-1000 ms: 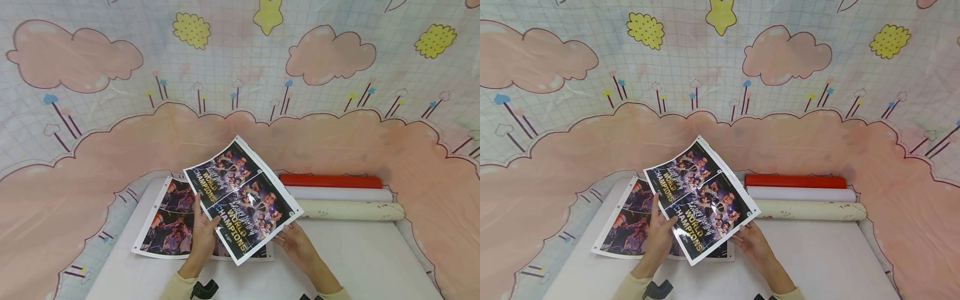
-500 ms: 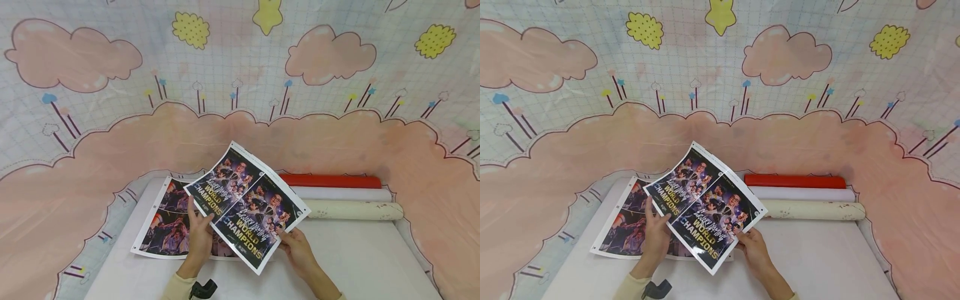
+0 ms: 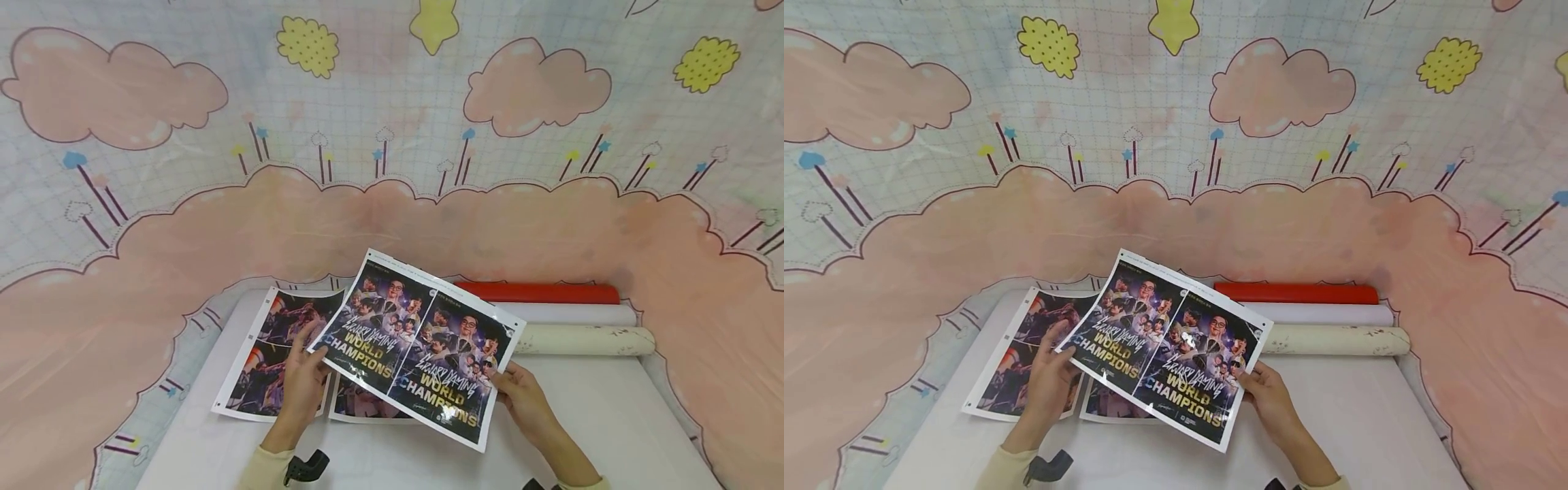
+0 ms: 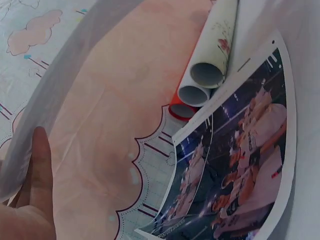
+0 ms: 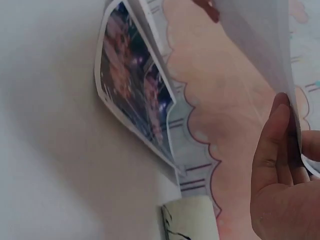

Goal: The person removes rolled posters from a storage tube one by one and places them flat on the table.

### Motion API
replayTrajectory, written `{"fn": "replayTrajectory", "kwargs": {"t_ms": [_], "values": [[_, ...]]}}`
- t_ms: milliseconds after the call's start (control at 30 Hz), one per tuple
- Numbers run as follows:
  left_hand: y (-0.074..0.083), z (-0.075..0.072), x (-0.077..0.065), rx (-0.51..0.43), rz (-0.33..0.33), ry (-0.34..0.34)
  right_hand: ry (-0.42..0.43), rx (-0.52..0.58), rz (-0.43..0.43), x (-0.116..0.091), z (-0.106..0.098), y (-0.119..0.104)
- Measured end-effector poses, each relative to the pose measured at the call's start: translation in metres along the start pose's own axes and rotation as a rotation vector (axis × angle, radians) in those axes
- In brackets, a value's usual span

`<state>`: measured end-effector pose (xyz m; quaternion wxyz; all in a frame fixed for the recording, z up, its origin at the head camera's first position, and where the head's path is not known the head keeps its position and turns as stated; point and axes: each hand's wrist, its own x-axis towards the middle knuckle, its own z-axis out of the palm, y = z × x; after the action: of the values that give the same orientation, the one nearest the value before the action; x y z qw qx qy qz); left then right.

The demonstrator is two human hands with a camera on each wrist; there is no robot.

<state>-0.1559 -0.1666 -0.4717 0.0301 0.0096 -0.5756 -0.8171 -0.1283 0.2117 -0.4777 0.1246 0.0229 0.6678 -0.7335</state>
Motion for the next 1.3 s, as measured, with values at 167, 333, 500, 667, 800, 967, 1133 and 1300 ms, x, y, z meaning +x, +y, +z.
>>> {"fn": "replayTrajectory", "kwargs": {"t_ms": [167,333,500,667,800,967,1133,1300], "values": [[-0.003,-0.001,-0.004,0.106,-0.039,-0.063,0.028,-0.076,-0.002,-0.002,-0.017,-0.003],[-0.008,0.001,-0.01,0.216,-0.066,-0.09,0.037,-0.182,0.012,0.0,-0.034,-0.006],[-0.014,0.006,-0.014,0.323,-0.079,-0.143,0.099,-0.262,0.042,0.001,-0.048,-0.01],[-0.019,0.013,-0.017,0.362,-0.117,-0.292,0.157,-0.294,0.078,0.0,-0.06,-0.012],[-0.026,0.019,-0.017,0.28,-0.153,-0.423,0.181,-0.324,0.094,-0.002,-0.067,-0.011],[-0.036,0.026,-0.019,0.266,-0.174,-0.468,0.199,-0.432,0.107,-0.003,-0.077,-0.007],[-0.044,0.037,-0.022,0.306,-0.194,-0.495,0.185,-0.579,0.135,-0.006,-0.089,-0.003],[-0.054,0.049,-0.027,0.39,-0.165,-0.515,0.18,-0.65,0.163,-0.01,-0.104,0.0]]}}
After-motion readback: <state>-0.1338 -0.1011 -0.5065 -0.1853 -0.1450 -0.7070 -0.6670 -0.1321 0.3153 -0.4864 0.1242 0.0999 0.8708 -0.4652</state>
